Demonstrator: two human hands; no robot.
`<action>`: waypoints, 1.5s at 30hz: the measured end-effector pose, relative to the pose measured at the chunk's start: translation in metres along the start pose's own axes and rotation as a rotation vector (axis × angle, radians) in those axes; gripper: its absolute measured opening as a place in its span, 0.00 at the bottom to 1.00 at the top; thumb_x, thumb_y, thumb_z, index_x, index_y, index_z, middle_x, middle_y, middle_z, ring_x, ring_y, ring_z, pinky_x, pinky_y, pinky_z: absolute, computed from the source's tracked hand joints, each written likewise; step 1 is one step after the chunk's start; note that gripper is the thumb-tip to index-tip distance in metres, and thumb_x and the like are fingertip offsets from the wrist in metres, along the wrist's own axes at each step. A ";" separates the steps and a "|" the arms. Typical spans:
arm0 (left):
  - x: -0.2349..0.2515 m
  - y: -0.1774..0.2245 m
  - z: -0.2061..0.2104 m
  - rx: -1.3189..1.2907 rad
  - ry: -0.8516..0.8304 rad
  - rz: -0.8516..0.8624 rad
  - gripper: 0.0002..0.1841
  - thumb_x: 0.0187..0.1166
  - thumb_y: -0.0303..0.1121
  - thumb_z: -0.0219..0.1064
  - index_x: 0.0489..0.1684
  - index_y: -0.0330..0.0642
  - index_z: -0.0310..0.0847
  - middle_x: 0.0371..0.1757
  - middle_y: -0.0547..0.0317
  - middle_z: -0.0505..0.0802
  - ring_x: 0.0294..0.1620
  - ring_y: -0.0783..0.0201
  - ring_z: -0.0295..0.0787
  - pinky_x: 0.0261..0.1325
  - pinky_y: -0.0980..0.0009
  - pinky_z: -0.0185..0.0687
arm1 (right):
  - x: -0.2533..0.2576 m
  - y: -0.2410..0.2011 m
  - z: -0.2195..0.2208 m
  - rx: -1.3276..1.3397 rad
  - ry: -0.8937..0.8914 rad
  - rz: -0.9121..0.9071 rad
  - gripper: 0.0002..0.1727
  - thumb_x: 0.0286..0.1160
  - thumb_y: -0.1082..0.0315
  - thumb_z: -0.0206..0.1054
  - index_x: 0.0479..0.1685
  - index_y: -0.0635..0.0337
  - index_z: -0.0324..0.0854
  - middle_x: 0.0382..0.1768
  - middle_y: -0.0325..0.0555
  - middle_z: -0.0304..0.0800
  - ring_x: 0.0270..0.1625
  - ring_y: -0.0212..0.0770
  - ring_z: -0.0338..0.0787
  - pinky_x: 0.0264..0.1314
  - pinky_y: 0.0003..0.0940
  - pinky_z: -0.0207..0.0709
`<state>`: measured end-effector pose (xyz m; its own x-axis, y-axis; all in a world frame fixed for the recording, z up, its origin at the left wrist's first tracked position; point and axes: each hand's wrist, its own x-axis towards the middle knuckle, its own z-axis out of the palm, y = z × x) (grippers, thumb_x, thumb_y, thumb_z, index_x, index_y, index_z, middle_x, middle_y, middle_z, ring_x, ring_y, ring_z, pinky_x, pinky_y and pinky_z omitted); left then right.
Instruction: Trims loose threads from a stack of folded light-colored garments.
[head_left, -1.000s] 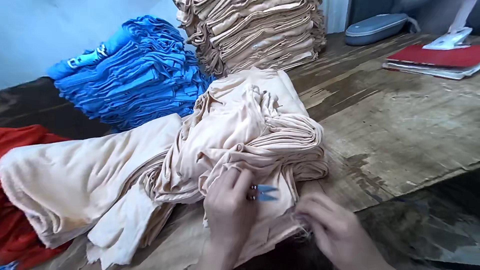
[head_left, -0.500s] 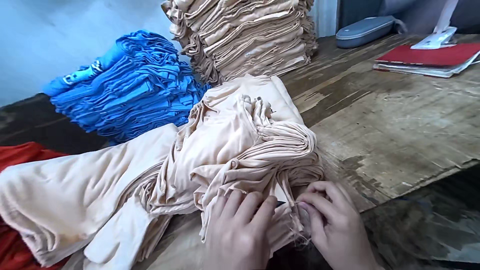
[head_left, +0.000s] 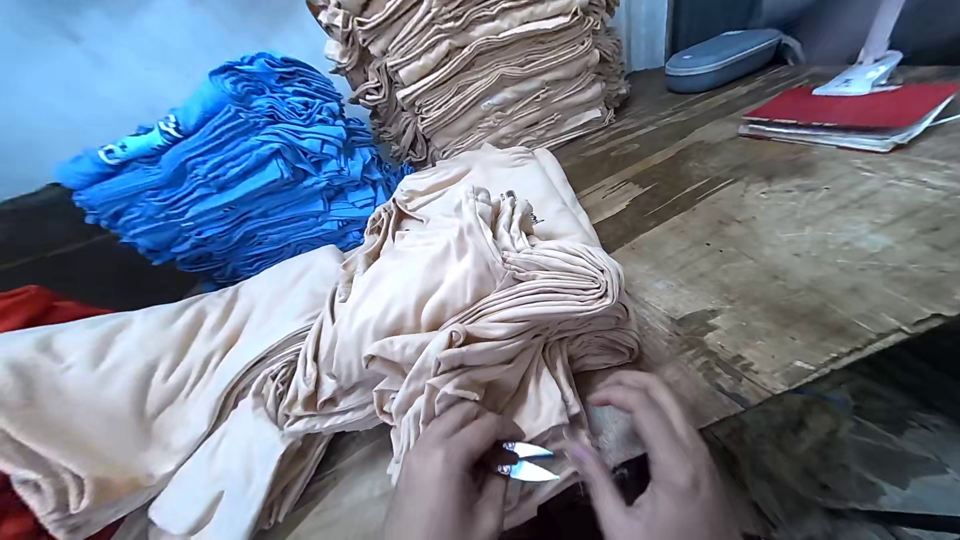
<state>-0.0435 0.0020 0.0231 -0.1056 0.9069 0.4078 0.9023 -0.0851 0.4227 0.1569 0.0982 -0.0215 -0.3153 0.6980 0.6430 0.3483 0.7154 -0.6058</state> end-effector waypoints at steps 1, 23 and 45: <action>0.001 -0.005 -0.001 -0.054 0.017 0.011 0.10 0.62 0.26 0.72 0.38 0.51 0.94 0.42 0.66 0.92 0.38 0.75 0.89 0.40 0.76 0.89 | 0.001 -0.005 0.010 0.013 0.035 -0.045 0.23 0.68 0.46 0.78 0.55 0.51 0.89 0.54 0.48 0.89 0.59 0.44 0.88 0.60 0.46 0.82; 0.013 -0.006 0.008 -0.060 0.244 0.143 0.18 0.73 0.52 0.77 0.55 0.57 0.94 0.48 0.69 0.93 0.50 0.72 0.88 0.54 0.67 0.84 | -0.015 0.004 -0.005 0.627 0.080 0.121 0.03 0.71 0.74 0.77 0.39 0.59 0.94 0.43 0.40 0.95 0.42 0.30 0.94 0.45 0.24 0.92; 0.010 0.004 0.026 0.386 0.411 0.499 0.11 0.80 0.38 0.70 0.57 0.56 0.89 0.47 0.62 0.92 0.46 0.59 0.81 0.56 0.59 0.67 | -0.021 0.001 0.035 0.321 0.279 -0.164 0.06 0.72 0.74 0.74 0.40 0.52 0.94 0.44 0.39 0.92 0.52 0.31 0.90 0.58 0.24 0.85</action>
<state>-0.0297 0.0216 0.0077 0.2754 0.5651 0.7777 0.9582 -0.2265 -0.1748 0.1332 0.0859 -0.0521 -0.0778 0.5706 0.8175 0.0085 0.8204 -0.5718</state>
